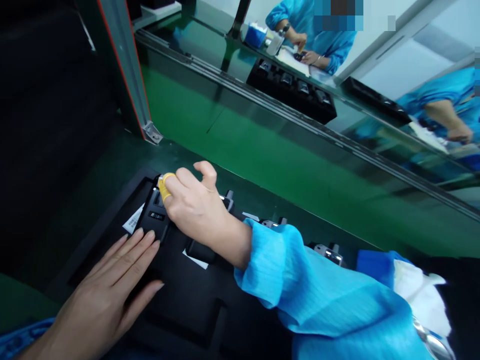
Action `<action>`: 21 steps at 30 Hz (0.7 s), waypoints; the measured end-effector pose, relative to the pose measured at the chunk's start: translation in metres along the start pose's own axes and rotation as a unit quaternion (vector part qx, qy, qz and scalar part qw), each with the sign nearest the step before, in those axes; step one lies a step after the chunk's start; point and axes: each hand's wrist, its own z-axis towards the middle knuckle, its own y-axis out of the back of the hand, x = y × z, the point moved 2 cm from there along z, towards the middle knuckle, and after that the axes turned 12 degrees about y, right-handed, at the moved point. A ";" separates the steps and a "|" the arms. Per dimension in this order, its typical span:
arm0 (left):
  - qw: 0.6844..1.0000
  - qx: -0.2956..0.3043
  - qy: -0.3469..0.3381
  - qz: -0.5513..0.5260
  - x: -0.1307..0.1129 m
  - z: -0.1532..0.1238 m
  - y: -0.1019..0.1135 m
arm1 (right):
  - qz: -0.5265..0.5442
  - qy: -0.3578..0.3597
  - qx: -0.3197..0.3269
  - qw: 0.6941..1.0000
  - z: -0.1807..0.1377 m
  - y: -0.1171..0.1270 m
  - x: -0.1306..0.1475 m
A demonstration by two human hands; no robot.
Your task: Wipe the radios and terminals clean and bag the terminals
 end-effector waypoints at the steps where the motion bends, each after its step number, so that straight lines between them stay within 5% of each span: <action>1: 1.000 -0.001 -0.002 0.000 0.000 0.000 0.000 | -0.007 0.004 0.009 1.000 -0.004 0.002 -0.003; 6: 1.000 -0.009 -0.003 -0.008 0.001 -0.001 0.000 | -0.060 -0.041 0.007 0.997 -0.016 0.007 -0.018; 14: 1.000 -0.001 -0.005 -0.001 0.002 -0.001 0.000 | -0.014 -0.044 0.008 0.999 0.008 -0.006 0.001; 21: 1.000 -0.011 -0.002 0.004 0.003 -0.003 -0.001 | -0.053 -0.101 0.035 0.993 -0.046 0.033 -0.014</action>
